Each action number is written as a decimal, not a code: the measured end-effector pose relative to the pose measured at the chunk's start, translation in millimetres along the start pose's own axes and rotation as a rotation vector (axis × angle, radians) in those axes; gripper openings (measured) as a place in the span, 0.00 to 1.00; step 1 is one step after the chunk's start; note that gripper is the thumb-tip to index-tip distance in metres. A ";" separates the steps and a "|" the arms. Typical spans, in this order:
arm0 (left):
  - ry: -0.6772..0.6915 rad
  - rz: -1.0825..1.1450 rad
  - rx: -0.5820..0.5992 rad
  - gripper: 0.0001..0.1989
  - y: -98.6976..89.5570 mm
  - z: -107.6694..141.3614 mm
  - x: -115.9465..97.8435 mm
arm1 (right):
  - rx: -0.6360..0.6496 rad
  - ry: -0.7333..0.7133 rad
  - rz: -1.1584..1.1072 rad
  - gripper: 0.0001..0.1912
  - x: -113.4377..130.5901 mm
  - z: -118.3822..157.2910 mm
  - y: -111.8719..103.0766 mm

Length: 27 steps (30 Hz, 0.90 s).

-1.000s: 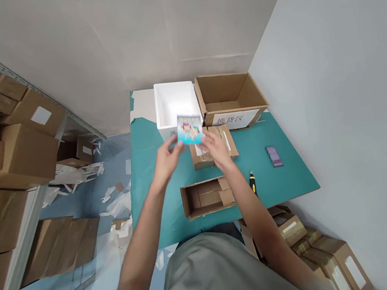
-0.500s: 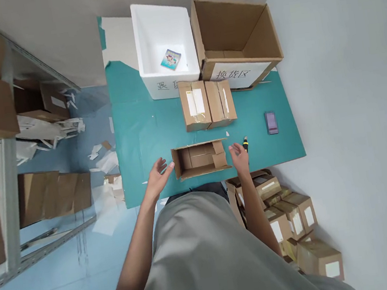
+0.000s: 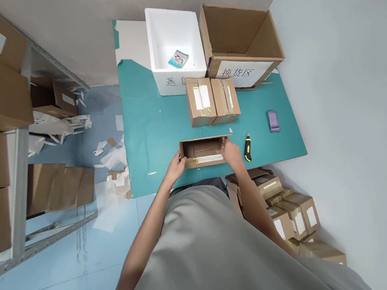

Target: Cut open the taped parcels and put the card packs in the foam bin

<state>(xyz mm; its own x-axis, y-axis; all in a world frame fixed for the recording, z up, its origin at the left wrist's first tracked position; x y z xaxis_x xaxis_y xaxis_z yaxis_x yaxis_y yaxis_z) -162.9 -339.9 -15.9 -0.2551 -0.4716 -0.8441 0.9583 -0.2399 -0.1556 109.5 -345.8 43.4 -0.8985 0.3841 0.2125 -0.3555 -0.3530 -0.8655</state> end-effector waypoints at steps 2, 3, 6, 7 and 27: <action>-0.006 0.044 0.004 0.21 -3.0 4.8 5.6 | 0.034 -0.015 -0.006 0.30 -12.4 11.9 3.1; 0.003 0.075 0.023 0.24 -3.4 8.2 8.1 | 0.049 -0.017 -0.010 0.33 -17.0 18.7 6.4; 0.040 0.124 0.080 0.35 -1.1 21.5 14.9 | 0.054 0.029 -0.007 0.49 -19.3 38.3 21.5; 0.044 0.108 0.081 0.36 0.6 26.4 16.8 | 0.033 0.053 0.005 0.52 -16.1 43.6 26.9; 0.051 0.046 -0.262 0.24 -49.3 52.1 61.9 | -0.016 -0.210 -0.350 0.33 -12.8 49.1 98.8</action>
<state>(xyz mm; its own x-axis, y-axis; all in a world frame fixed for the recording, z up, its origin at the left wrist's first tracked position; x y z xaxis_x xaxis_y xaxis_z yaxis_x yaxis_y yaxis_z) -232.7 -401.5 -33.7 -0.2104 -0.4319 -0.8771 0.9711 0.0112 -0.2385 73.3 -427.5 -22.6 -0.7578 0.2949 0.5820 -0.6464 -0.2179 -0.7313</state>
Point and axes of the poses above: each hand's wrist, its own z-axis away from the middle knuckle, its own y-axis out of the palm, x = y × z, the point moved 3 cm from there along -z, towards the middle knuckle, and after that the axes turned 6 degrees about -y, right-handed, at the moved point
